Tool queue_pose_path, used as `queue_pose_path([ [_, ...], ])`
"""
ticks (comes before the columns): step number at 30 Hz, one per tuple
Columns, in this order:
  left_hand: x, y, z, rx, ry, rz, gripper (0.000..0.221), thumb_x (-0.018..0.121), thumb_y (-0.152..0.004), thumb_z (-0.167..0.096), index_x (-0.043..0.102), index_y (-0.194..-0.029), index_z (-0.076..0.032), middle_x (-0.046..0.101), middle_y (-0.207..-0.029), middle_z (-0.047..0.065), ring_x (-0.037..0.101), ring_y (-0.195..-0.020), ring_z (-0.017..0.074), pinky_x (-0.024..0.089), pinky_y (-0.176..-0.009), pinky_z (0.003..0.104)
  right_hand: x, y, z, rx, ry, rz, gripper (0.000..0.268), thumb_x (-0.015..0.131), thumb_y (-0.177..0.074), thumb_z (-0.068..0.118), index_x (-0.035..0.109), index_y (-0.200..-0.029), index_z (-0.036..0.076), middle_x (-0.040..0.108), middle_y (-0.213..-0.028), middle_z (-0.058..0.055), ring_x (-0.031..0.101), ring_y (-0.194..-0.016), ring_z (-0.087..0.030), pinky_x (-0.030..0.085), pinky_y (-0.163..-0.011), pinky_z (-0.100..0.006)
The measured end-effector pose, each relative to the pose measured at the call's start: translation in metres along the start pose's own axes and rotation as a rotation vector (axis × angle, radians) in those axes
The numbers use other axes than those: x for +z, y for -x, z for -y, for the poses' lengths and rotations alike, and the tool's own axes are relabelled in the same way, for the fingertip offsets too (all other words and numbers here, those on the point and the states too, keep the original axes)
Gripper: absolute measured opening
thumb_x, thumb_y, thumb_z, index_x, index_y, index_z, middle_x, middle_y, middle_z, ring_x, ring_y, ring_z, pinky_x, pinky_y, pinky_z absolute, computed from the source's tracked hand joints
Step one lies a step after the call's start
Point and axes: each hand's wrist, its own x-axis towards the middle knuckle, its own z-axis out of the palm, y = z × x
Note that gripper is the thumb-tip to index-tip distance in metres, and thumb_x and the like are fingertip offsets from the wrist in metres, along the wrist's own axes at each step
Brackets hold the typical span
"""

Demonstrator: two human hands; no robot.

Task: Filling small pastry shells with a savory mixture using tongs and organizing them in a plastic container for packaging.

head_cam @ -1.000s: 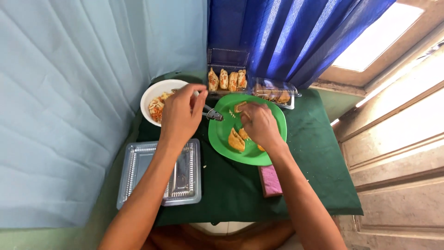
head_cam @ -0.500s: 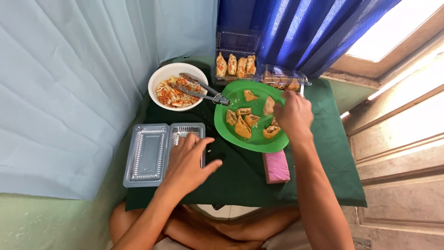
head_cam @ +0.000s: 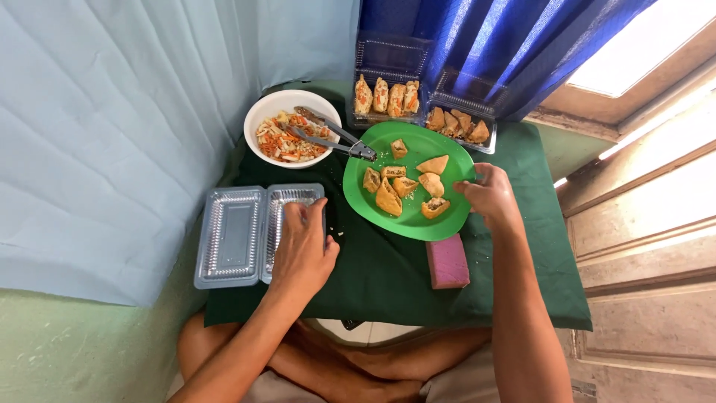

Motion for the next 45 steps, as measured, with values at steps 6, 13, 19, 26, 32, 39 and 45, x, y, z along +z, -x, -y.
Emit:
queue_pose_path([
  [6,0.008,-0.005,0.007,0.043,-0.037,-0.033,0.06,0.061,-0.084,-0.006,0.046,-0.142,-0.007,0.041,-0.111,0.015,0.059,-0.102,0.0456,0.058,-0.071,0.052,0.004,0.006,0.016,-0.02,-0.086,0.07,0.056,0.075,-0.084,0.011,0.059,-0.136,-0.002,0.072,-0.091,-0.016,0.067,-0.07,-0.02,0.055,-0.047,-0.026],
  [13,0.011,-0.006,-0.006,0.197,-0.22,-0.107,0.058,0.075,-0.082,-0.023,0.056,-0.136,-0.014,0.042,-0.114,0.01,0.051,-0.102,0.0375,0.044,-0.079,0.051,0.015,0.004,0.039,-0.061,0.439,-0.045,0.048,0.083,-0.082,0.043,0.076,-0.123,0.021,0.077,-0.104,-0.012,0.072,-0.104,-0.036,0.06,-0.093,-0.052],
  [19,0.031,-0.023,-0.023,0.394,-0.214,0.127,0.039,0.072,-0.086,-0.017,0.065,-0.124,-0.018,0.046,-0.116,0.004,0.046,-0.102,0.031,0.037,-0.079,0.044,0.006,-0.033,0.07,-0.359,0.554,-0.369,0.029,0.068,-0.092,0.03,0.072,-0.12,0.028,0.065,-0.114,0.001,0.069,-0.106,-0.031,0.06,-0.088,-0.048],
  [26,0.031,-0.025,-0.038,0.506,-0.19,0.038,0.026,0.066,-0.083,-0.004,0.075,-0.108,-0.006,0.053,-0.099,0.006,0.052,-0.083,0.0241,0.043,-0.079,0.039,0.01,-0.089,0.081,-0.742,0.584,-0.331,0.072,0.055,-0.08,-0.006,0.04,-0.15,-0.001,0.04,-0.157,-0.026,0.053,-0.131,-0.048,0.047,-0.104,-0.053],
  [32,0.033,-0.029,-0.04,0.506,-0.217,0.072,0.028,0.067,-0.084,-0.006,0.074,-0.11,-0.006,0.053,-0.1,0.005,0.055,-0.083,0.0233,0.045,-0.081,0.04,0.006,-0.088,0.078,-0.653,0.7,-0.318,0.047,0.065,-0.085,0.004,0.055,-0.131,0.009,0.061,-0.114,-0.016,0.067,-0.086,-0.043,0.054,-0.07,-0.054],
  [39,0.032,-0.029,-0.04,0.506,-0.209,0.077,0.024,0.067,-0.084,-0.006,0.073,-0.107,-0.007,0.053,-0.101,0.005,0.055,-0.084,0.0238,0.045,-0.083,0.041,0.006,-0.058,0.07,-0.644,0.696,-0.197,0.034,0.067,-0.083,0.008,0.08,-0.11,0.025,0.066,-0.122,-0.005,0.069,-0.088,-0.038,0.057,-0.08,-0.053],
  [45,0.032,-0.028,-0.038,0.501,-0.181,0.081,0.027,0.067,-0.084,-0.005,0.073,-0.11,-0.006,0.053,-0.101,0.006,0.056,-0.084,0.0244,0.047,-0.083,0.041,0.004,-0.049,0.072,-0.638,0.733,-0.107,0.044,0.065,-0.083,0.017,0.076,-0.125,0.024,0.066,-0.136,-0.004,0.069,-0.1,-0.034,0.057,-0.08,-0.046],
])
